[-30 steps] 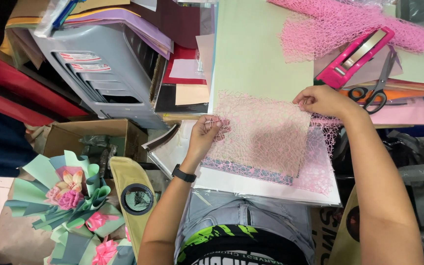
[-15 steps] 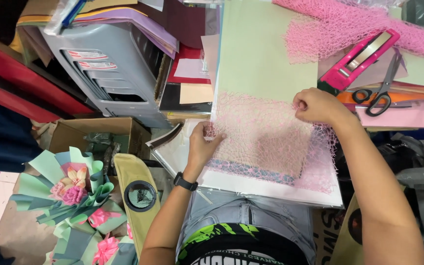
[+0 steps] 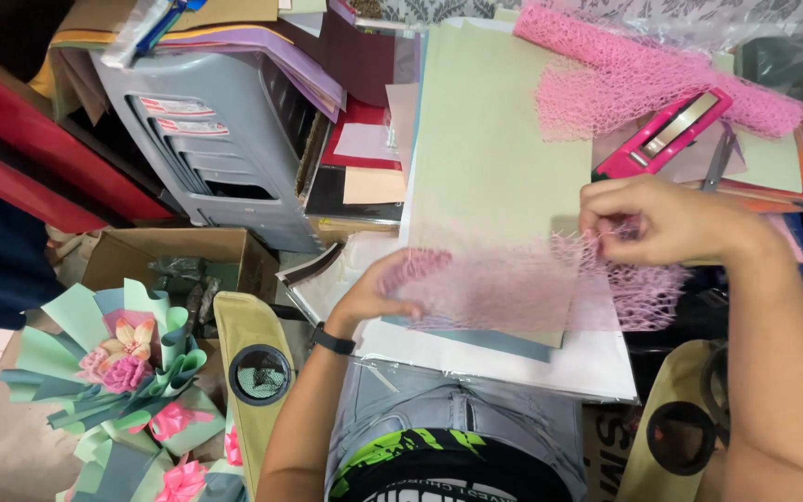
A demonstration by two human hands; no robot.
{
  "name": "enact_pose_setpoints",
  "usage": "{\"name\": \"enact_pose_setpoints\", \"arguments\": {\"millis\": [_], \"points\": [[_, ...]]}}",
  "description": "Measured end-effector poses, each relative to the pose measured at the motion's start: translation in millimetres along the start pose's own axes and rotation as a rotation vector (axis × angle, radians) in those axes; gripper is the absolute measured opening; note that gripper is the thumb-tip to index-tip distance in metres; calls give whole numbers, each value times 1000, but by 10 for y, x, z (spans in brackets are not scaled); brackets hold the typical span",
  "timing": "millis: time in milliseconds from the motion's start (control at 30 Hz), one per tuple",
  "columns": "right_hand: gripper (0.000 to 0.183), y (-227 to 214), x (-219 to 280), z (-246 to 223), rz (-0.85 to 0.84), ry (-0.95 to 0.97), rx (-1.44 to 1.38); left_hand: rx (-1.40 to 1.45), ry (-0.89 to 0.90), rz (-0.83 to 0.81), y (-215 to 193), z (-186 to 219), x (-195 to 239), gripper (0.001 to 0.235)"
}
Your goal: The person unrolls a roll of pink decorative netting, measures it against a sheet of paper, and cuts it into several rectangular pieces using scissors. The cut pieces are placed on the table.
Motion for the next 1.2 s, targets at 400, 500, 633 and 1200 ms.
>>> {"name": "enact_pose_setpoints", "arguments": {"millis": [400, 500, 633, 1200], "points": [[17, -329, -1425, 368, 67, -94, 264, 394, -250, 147, 792, -605, 161, 63], [21, -114, -1812, 348, 191, -159, 491, 506, -429, 591, 977, -615, 74, 19], [28, 450, -1798, 326, 652, -380, 597, 641, -495, 1103, 783, -1356, 319, 23], [51, 3296, 54, 1383, 852, 443, -1430, 625, -552, 993, 1414, -820, 427, 29]]}}
Point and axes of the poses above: each hand's wrist, its own x-axis away from the middle knuckle, its own y-axis out of the palm, z = x × y, the point moved 3 cm from there along -x, towards the middle knuckle, and after that the axes turned 7 degrees about z, right-handed, at the moved point
